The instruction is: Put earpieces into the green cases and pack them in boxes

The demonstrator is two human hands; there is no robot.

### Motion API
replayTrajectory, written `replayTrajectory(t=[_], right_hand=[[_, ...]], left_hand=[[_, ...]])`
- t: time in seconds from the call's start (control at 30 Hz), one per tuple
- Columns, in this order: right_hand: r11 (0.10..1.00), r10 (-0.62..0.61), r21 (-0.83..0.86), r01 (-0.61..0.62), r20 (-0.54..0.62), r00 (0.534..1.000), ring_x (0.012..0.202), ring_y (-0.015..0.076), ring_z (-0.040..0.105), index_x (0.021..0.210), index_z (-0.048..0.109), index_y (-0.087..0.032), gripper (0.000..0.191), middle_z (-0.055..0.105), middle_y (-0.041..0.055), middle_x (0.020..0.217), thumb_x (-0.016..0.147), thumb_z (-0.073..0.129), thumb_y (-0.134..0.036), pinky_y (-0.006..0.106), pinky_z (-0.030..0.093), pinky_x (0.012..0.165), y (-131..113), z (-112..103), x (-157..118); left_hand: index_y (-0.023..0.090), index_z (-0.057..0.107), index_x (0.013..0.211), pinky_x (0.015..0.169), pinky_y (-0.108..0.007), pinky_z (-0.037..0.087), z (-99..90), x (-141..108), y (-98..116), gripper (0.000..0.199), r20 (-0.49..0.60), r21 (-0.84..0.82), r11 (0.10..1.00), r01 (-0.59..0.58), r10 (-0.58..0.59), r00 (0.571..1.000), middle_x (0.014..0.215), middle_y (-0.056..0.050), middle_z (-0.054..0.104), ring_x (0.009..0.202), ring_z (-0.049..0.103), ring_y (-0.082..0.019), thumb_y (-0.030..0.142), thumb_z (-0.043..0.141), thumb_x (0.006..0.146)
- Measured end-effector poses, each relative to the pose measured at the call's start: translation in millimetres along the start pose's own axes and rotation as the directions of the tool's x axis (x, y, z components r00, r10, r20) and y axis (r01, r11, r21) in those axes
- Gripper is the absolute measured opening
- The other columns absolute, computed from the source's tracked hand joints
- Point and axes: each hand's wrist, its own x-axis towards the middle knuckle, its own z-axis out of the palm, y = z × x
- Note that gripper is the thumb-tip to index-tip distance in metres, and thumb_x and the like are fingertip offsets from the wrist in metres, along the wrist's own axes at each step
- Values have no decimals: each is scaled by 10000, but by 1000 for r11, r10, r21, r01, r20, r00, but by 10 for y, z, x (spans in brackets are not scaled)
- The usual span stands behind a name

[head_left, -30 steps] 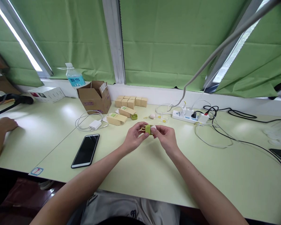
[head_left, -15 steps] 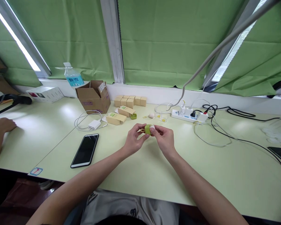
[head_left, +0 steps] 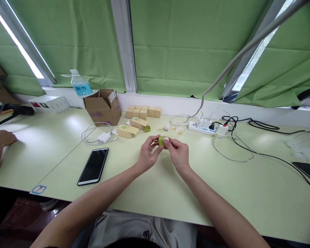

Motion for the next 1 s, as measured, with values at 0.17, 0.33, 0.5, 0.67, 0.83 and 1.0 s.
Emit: replayTrajectory(t=[0.17,0.33,0.5,0.67,0.83,1.0], right_hand=[[999,-32,-19,32,14,999,864,250,786,1056,881,-236,457,817,54,963,846,827,-638,437,689,865,-19,-16,17],[1000,-5,15,5,24,1000,894,269,796,1049,877,-215,483,838,68,996,824,849,-641,460,693,874,-64,-23,17],[999,29,37,-29,9,1000,946,283,808,1080,870,-208,526,856,74,1044,794,870,-649,474,678,933,-87,-9,11],[999,34,27,-33,-27,999,939,291,803,1095,868,-216,548,855,79,1049,772,883,-658,448,661,915,-96,45,-32],[995,-39,-93,44,53,998,873,268,774,927,862,-189,532,826,82,895,959,681,-689,417,643,844,-118,54,-101],[799,-479,-354,486,116,870,1043,295,768,1317,765,-223,373,803,125,1146,1005,712,-421,448,667,853,-106,-128,-46]], left_hand=[[213,684,1323,1052,-431,589,-12,-11,30,445,35,-19,999,31,-31,999,1265,-126,694,1166,673,-252,419,808,949],[224,672,1358,1094,-458,574,-32,-10,25,459,56,-7,1000,19,-19,998,1305,-130,683,1199,665,-263,420,794,961],[236,653,1413,1115,-449,557,-37,-18,68,474,76,68,998,-10,5,997,1361,-135,673,1224,657,-275,422,753,988],[271,531,1576,1260,-481,423,8,-62,71,677,99,223,973,-60,39,994,1534,-145,581,1447,545,-334,368,789,958],[224,563,1505,1179,-477,492,-16,-1,34,573,49,295,955,-41,27,998,1423,-155,637,1327,623,-309,442,720,1000],[173,627,1349,930,-353,568,-134,89,137,523,145,129,990,48,-66,987,1247,-140,691,1054,667,-231,577,662,1018]])
